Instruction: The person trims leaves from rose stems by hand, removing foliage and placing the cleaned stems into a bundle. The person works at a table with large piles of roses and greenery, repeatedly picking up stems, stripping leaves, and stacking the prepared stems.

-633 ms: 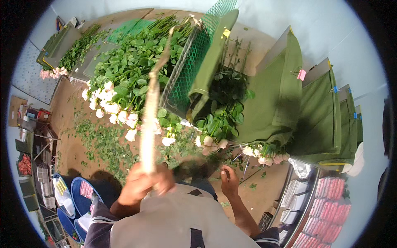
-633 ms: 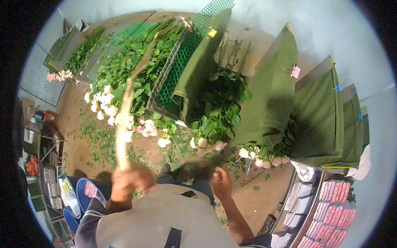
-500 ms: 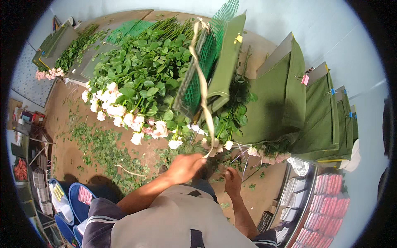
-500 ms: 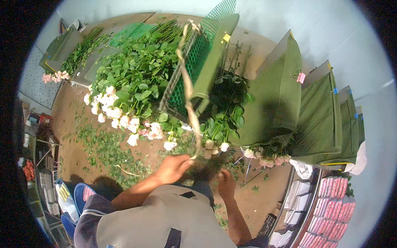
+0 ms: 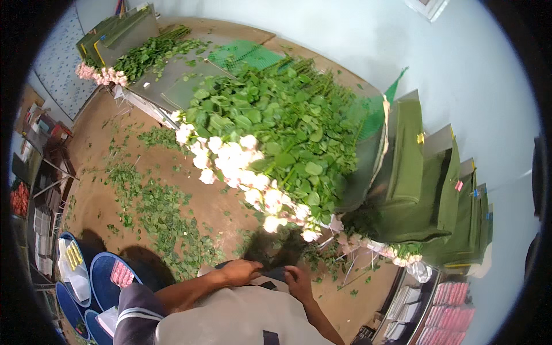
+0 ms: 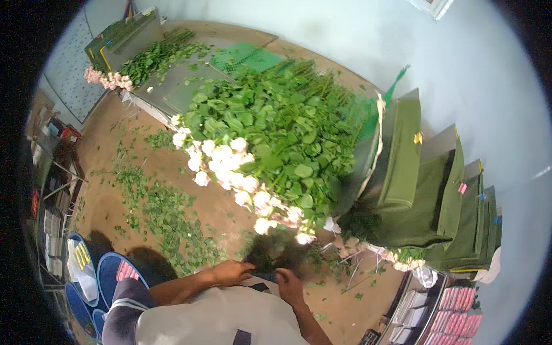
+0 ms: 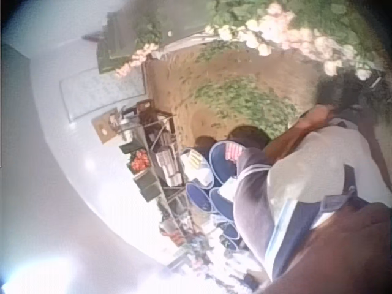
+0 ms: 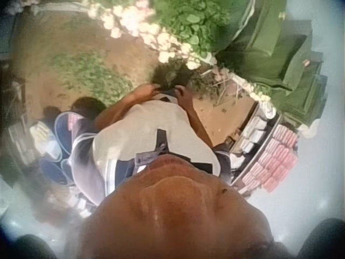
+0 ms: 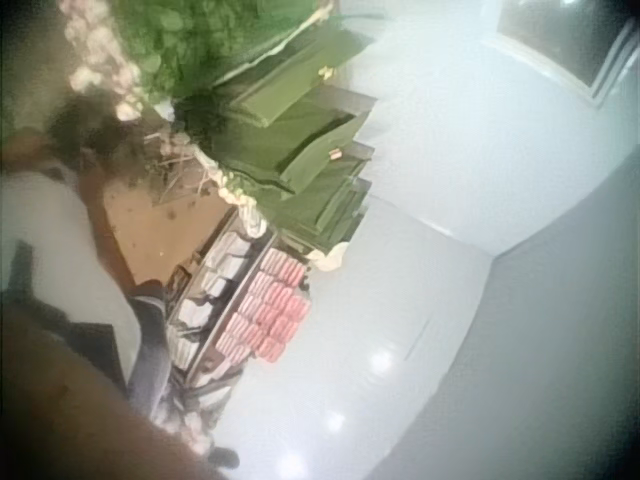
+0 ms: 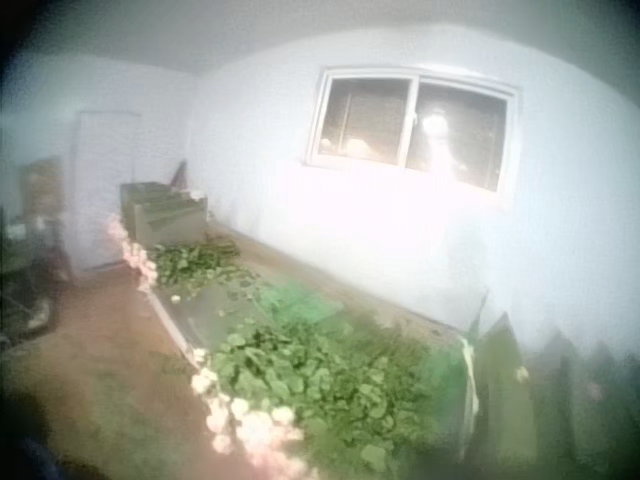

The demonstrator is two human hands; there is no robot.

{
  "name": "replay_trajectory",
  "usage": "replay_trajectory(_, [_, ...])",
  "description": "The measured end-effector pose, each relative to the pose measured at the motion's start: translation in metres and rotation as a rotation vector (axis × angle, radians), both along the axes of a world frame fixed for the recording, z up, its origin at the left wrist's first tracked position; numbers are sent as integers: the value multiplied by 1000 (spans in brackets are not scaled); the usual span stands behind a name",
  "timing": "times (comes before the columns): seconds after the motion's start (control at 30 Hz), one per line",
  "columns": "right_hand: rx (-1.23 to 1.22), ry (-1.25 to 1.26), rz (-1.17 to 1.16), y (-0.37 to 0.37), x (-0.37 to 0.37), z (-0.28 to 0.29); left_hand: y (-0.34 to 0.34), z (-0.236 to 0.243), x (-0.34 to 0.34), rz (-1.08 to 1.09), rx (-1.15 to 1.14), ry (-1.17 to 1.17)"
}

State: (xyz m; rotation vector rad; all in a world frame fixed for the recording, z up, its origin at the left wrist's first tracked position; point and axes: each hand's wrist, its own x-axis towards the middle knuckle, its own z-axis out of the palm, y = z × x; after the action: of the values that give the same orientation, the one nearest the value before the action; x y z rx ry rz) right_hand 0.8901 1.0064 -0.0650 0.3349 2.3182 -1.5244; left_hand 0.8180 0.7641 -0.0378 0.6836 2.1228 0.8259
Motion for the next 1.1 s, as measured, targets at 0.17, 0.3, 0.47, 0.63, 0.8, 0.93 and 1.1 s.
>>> replay_trajectory(0.17, [-398, 74, 332, -88, -70, 51, -79, 47, -15, 433, 98, -121])
replay_trajectory(0.3, [-544, 2, 545, -141, -109, 85, -138, 90, -48, 695, 305, -8])
replay_trajectory(0.47, [-772, -193, 670, -179, -147, 102, -218, 128, -134, 1081, 321, 213])
replay_trajectory(0.63, [-981, -461, 670, -197, -192, 92, -256, 116, -293, 949, 96, 586])
replay_trajectory(0.8, [-1005, -507, 541, -220, -237, 84, -229, 62, -473, 702, -138, 733])
replay_trajectory(0.93, [-1020, -481, 440, -228, -251, 88, -192, 14, -554, 625, -349, 625])
replay_trajectory(1.1, [-1011, -483, 263, -240, -263, 93, -170, -23, -586, 578, -537, 393])
